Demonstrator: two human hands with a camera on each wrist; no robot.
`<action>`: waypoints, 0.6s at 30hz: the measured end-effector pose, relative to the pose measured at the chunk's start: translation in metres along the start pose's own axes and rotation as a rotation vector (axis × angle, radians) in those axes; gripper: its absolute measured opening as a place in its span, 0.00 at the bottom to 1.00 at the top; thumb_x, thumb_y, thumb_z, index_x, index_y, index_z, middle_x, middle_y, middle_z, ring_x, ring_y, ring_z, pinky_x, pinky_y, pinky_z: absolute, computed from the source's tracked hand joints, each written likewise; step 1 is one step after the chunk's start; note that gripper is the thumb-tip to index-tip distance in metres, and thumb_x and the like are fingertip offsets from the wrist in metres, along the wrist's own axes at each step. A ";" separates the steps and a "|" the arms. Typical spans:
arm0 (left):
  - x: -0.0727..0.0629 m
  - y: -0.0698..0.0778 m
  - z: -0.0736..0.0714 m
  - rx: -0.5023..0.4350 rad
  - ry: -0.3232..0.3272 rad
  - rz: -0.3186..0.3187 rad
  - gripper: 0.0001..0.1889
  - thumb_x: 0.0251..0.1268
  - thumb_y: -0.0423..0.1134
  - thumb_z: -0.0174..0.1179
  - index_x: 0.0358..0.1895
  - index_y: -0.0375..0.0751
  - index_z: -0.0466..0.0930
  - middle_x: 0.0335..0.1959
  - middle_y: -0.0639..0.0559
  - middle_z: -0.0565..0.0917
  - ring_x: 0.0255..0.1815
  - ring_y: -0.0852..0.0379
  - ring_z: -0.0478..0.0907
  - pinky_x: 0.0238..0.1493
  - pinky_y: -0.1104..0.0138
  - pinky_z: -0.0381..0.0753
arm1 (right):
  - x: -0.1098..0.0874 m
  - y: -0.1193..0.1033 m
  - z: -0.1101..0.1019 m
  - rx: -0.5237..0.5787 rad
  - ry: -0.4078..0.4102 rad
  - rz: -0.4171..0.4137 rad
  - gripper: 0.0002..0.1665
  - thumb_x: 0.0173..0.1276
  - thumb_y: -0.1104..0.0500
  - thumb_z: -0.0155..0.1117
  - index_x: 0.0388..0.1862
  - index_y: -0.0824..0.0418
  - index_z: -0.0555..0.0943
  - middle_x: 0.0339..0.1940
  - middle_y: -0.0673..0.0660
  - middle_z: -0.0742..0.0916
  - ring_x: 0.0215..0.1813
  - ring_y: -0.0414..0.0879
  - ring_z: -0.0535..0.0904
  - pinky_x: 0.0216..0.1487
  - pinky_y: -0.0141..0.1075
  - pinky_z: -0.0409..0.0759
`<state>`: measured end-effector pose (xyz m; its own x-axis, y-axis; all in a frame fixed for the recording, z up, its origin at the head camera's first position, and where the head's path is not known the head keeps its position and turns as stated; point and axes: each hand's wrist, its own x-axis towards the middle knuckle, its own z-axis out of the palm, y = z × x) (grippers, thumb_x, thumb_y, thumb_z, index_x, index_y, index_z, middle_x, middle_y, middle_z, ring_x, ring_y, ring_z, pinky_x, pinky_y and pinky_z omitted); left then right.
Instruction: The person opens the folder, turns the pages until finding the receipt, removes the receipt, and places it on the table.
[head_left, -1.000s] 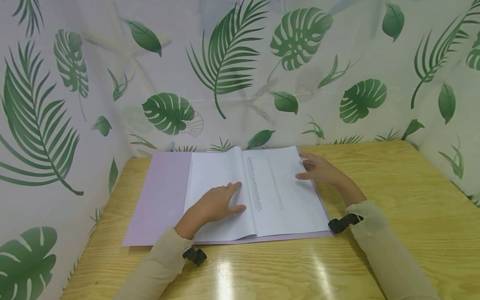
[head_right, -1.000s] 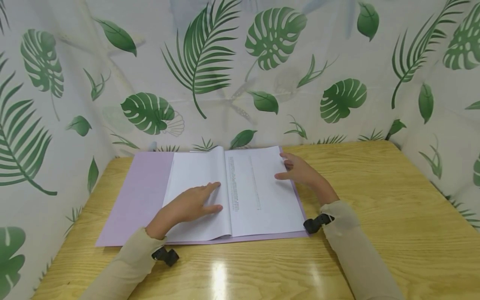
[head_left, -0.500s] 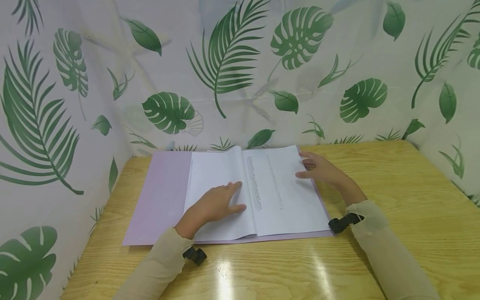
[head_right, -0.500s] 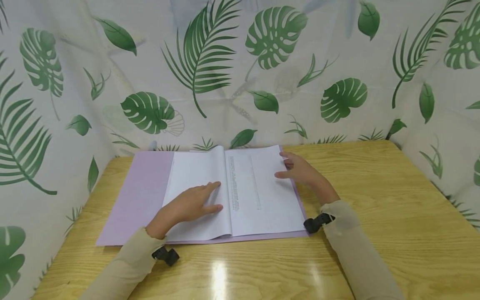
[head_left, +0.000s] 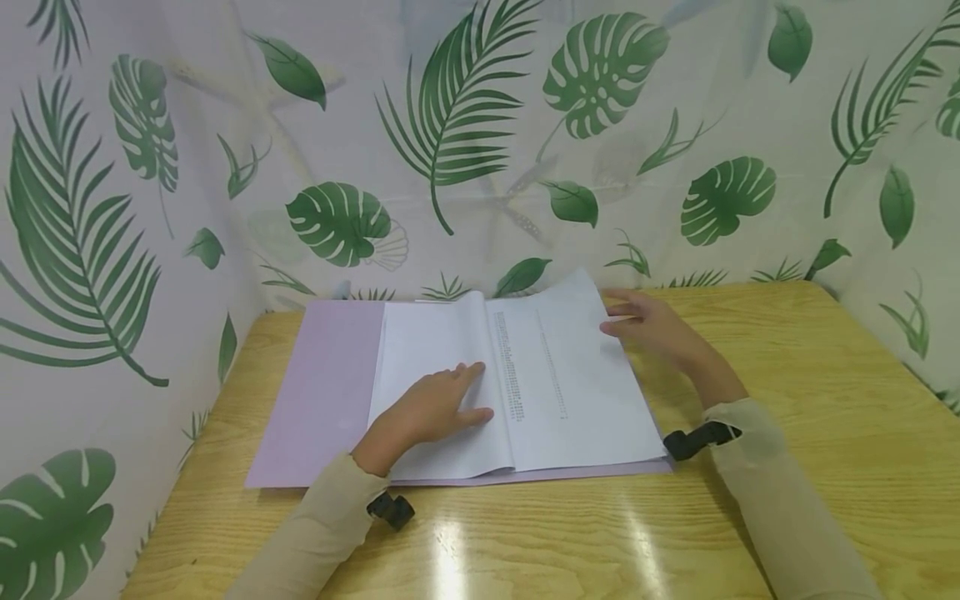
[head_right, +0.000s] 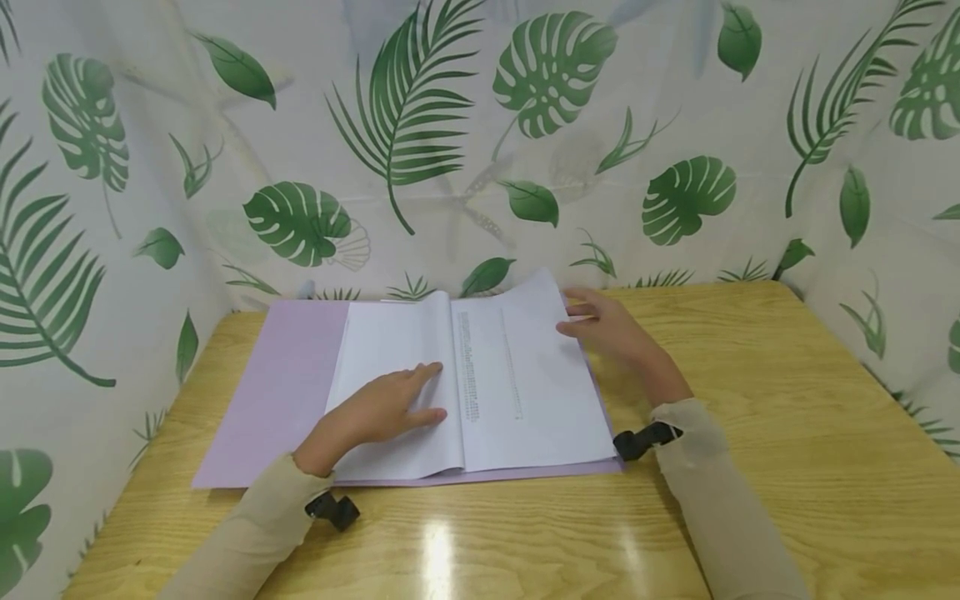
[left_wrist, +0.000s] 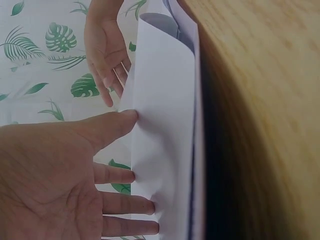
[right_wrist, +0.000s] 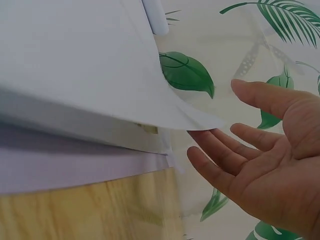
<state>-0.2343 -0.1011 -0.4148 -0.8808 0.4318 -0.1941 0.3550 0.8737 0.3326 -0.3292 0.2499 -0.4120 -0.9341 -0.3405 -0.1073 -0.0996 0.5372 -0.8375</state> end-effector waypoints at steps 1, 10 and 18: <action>0.000 0.000 0.000 0.001 -0.001 -0.002 0.40 0.74 0.58 0.57 0.81 0.41 0.57 0.78 0.36 0.64 0.78 0.38 0.64 0.77 0.49 0.66 | -0.001 0.000 -0.002 0.009 0.000 -0.010 0.44 0.76 0.48 0.64 0.83 0.56 0.57 0.74 0.69 0.74 0.72 0.61 0.74 0.70 0.56 0.75; 0.001 -0.001 0.001 0.006 -0.004 -0.006 0.40 0.74 0.59 0.57 0.81 0.41 0.57 0.78 0.36 0.64 0.78 0.39 0.65 0.77 0.49 0.67 | -0.001 0.001 -0.009 0.110 -0.085 -0.103 0.30 0.81 0.53 0.55 0.76 0.65 0.68 0.65 0.69 0.82 0.50 0.39 0.87 0.55 0.34 0.85; 0.000 0.000 0.000 -0.008 -0.008 -0.014 0.40 0.74 0.59 0.57 0.81 0.43 0.57 0.78 0.36 0.64 0.78 0.38 0.64 0.77 0.48 0.66 | -0.006 -0.007 -0.004 0.093 -0.131 -0.057 0.30 0.81 0.54 0.56 0.74 0.67 0.69 0.66 0.70 0.79 0.49 0.45 0.87 0.54 0.32 0.85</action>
<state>-0.2345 -0.1010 -0.4153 -0.8830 0.4216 -0.2062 0.3403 0.8778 0.3372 -0.3242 0.2517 -0.4032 -0.8745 -0.4692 -0.1226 -0.1131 0.4431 -0.8893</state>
